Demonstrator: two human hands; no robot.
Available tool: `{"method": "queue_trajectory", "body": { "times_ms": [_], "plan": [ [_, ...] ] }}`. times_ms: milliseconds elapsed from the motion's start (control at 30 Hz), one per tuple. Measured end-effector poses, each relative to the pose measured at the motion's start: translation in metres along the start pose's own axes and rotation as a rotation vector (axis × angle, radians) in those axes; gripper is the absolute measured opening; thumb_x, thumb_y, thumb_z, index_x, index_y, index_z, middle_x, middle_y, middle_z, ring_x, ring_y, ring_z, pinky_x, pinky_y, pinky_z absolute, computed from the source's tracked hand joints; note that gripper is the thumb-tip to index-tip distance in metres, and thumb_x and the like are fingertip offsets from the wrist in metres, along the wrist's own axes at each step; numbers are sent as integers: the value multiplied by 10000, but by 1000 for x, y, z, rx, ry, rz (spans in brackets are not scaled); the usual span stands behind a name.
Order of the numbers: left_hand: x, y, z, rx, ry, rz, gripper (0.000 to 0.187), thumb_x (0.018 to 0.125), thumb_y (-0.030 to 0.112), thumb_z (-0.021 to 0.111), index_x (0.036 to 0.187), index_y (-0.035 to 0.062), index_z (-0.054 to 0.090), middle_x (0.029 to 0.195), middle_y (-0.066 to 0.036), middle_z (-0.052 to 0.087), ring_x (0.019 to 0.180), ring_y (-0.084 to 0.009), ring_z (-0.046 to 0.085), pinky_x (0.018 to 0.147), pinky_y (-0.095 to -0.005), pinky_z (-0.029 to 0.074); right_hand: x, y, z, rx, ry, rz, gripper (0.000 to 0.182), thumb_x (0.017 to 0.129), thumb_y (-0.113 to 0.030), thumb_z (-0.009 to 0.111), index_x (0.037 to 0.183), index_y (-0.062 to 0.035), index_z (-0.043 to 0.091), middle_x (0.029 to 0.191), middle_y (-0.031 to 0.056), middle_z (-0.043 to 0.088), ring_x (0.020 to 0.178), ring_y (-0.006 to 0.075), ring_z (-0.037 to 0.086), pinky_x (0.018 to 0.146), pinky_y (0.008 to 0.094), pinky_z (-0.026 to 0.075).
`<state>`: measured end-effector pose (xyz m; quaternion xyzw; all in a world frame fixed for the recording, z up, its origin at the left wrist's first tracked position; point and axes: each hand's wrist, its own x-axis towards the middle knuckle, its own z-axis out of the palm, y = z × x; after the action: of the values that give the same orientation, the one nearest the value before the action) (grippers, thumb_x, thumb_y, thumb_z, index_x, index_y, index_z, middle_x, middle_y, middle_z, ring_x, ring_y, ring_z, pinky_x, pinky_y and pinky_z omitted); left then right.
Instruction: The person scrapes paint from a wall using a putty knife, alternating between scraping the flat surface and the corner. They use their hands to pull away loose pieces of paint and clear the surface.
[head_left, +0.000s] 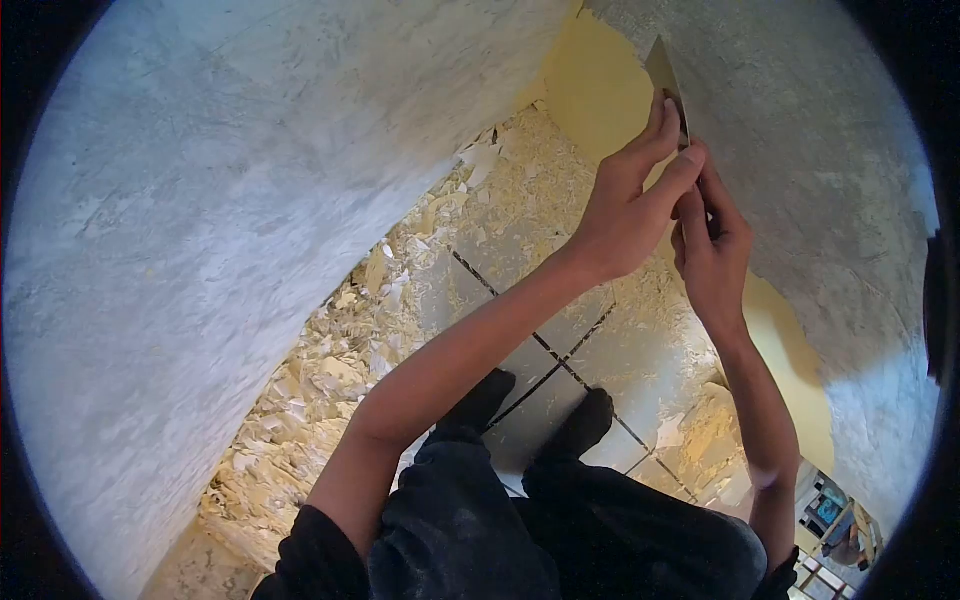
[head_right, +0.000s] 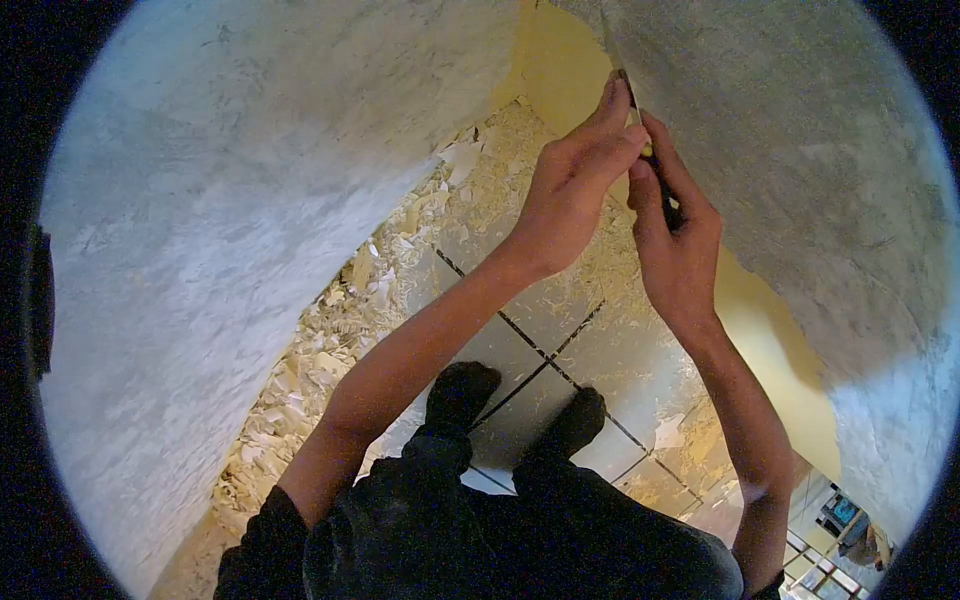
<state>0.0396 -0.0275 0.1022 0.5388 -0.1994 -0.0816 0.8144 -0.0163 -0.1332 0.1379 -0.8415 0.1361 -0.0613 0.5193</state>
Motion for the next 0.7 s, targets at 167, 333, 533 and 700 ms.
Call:
{"method": "queue_trajectory", "body": {
  "times_ms": [167,333,533,700],
  "plan": [
    [-9,5,5,-36,-51,1,667,991,317,489,1414,-148,266,1513,-324,228,1441,-337,217,1149,-373,228,-12,5,-14,3,-35,9,427,1000,-204,530,1422,-155,487,768,-24,507,677,48,428,570,209,378],
    [-17,-1,18,-82,-102,-120,706,980,332,507,1411,-163,248,1507,-342,218,1435,-364,217,1139,-360,253,-23,12,-24,-46,-2,-100,415,997,-206,538,1407,-150,506,775,-24,511,636,47,410,548,210,372],
    [-17,13,29,-105,-42,-32,658,980,300,527,1407,-144,297,1172,-120,565,1001,-146,532,912,-291,434,-31,4,-31,-65,29,26,396,995,-224,546,1372,-104,538,794,-21,545,575,47,424,499,221,370],
    [-20,25,32,-199,-71,-75,287,969,248,523,1051,-25,559,1033,-72,588,995,-131,512,917,-290,394,-31,5,-37,-108,69,-41,413,993,-251,550,1376,-98,531,772,-26,544,564,30,428,471,206,355]
  ]
}}
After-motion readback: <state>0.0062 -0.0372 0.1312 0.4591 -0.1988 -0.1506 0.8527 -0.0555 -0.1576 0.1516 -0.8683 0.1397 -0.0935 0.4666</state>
